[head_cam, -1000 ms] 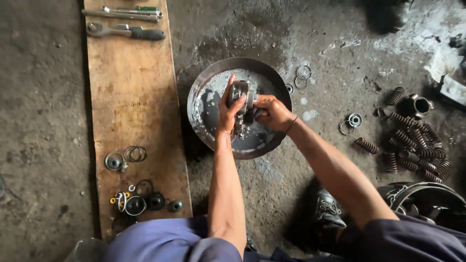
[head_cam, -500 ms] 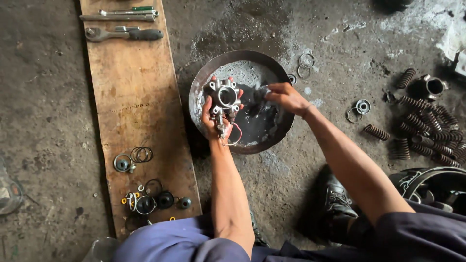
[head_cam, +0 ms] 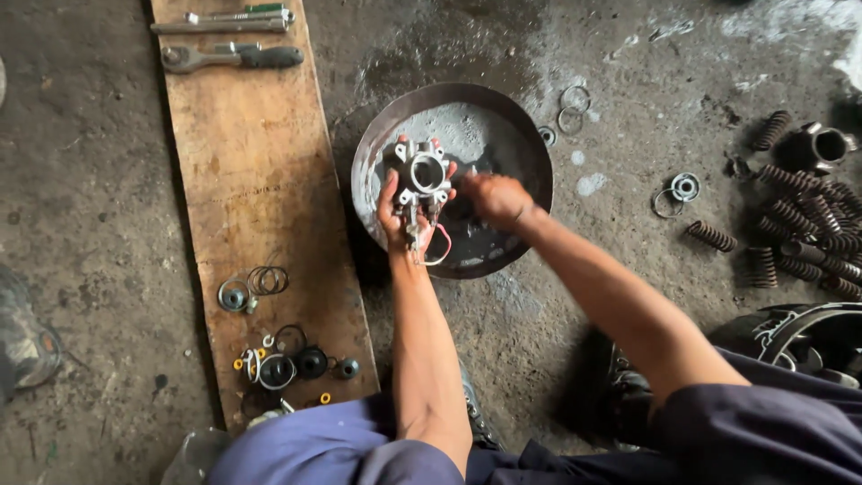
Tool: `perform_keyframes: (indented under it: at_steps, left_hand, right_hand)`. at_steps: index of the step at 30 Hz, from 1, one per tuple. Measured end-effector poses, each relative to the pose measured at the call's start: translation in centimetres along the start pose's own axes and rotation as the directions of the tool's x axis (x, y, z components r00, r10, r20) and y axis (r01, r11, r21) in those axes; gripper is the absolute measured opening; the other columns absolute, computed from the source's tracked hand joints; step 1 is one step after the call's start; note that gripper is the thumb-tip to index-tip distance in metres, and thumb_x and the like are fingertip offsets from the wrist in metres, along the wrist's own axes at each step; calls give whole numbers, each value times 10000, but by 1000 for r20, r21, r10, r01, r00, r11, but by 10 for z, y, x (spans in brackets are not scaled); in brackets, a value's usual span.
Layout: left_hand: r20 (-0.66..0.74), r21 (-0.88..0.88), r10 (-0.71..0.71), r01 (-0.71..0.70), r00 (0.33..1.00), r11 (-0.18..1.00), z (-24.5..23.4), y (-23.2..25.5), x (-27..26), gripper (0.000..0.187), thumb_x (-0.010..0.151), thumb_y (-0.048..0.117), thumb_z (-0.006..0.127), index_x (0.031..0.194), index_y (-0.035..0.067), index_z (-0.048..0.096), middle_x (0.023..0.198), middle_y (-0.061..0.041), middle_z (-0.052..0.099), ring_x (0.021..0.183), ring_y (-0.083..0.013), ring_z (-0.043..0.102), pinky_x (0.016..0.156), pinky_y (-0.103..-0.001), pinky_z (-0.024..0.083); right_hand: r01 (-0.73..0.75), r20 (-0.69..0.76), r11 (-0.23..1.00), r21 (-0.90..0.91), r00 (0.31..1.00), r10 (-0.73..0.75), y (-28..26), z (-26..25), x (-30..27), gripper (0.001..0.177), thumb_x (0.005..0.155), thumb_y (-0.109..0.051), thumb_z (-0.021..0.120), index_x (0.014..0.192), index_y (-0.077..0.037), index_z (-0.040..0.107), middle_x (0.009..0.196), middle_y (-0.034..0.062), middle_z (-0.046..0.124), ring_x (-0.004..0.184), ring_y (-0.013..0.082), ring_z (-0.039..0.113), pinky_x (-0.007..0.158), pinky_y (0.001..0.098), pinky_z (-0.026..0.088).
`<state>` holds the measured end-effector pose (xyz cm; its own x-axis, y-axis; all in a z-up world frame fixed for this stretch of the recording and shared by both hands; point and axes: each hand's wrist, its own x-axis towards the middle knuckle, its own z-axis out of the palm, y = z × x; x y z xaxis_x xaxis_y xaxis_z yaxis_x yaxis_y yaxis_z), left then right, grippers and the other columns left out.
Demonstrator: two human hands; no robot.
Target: The person cleans a mechanical component by washing and scrubbing its parts inside a basin of soapy liquid by hand and with a cloth.
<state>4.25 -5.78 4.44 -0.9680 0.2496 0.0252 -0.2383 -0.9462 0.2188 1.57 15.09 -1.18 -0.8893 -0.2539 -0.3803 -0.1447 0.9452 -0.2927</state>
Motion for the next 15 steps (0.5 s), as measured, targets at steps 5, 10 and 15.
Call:
perform_keyframes:
  at_steps: [5, 10, 15]
  left_hand:
    - [-78, 173, 54, -40, 995, 984, -10, -2, 9, 629, 1018, 380, 619, 1559, 110, 443, 1361, -204, 641, 1131, -425, 692, 782, -464, 627]
    - [-172, 214, 40, -2, 984, 977, -12, -6, 14, 621, 975, 386, 622, 1497, 95, 456, 1226, -159, 702, 1049, -386, 728, 739, -458, 631]
    - [-226, 378, 75, 16, 971, 926, -31, -8, 16, 639, 1008, 468, 592, 1494, 63, 496, 1178, -143, 729, 993, -277, 740, 755, -415, 631]
  right_hand:
    - [26, -617, 979, -204, 773, -149, -4, -27, -8, 792, 788, -500, 683, 1438, -111, 452, 1410, 303, 484, 1047, 492, 663, 689, 608, 550]
    - [97, -206, 911, -400, 959, -192, 16, 14, 1, 581, 957, -282, 556, 1518, -241, 412, 1411, 205, 515, 1096, 386, 691, 800, 492, 596]
    - [-79, -374, 996, -34, 925, 60, 0, -16, -9, 742, 945, -448, 650, 1570, -185, 349, 1377, 250, 508, 1079, 464, 652, 729, 538, 582]
